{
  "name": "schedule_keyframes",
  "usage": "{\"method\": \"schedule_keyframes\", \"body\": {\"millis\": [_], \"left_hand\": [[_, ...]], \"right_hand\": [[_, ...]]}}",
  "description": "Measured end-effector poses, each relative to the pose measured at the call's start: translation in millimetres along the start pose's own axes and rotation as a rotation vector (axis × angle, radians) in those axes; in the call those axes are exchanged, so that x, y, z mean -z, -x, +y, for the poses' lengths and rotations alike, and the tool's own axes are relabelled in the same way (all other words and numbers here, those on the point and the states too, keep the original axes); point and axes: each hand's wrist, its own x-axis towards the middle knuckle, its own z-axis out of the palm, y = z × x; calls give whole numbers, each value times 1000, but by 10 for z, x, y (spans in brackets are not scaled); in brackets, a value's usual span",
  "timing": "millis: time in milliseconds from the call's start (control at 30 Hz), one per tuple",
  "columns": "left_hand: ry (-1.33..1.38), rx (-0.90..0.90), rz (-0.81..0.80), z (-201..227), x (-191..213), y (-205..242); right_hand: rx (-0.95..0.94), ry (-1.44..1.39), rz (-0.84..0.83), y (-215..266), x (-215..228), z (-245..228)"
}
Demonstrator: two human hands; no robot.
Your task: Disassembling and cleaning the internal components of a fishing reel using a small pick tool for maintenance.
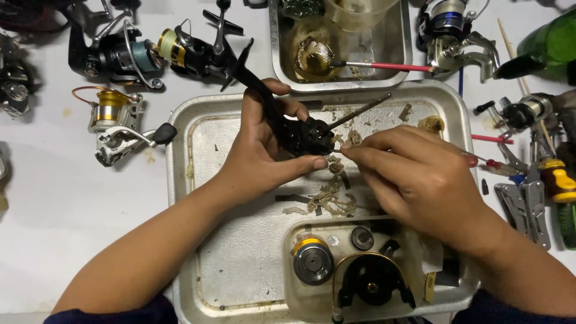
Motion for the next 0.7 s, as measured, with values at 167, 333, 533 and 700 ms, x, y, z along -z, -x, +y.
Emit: {"method": "schedule_keyframes", "body": {"millis": [167,333,533,700], "left_hand": [[-104,-20,15,78,-59,14],[-155,-16,33,45,-65,15],[-174,-89,65,-27,-88,22],[-206,-139,55,-75,-94,39]], "right_hand": [[-39,28,-26,4,-2,-70],[-93,78,-27,37,-39,-97],[-137,34,-18,82,-83,-69],[-217,-12,-104,128,-130,-27]]}}
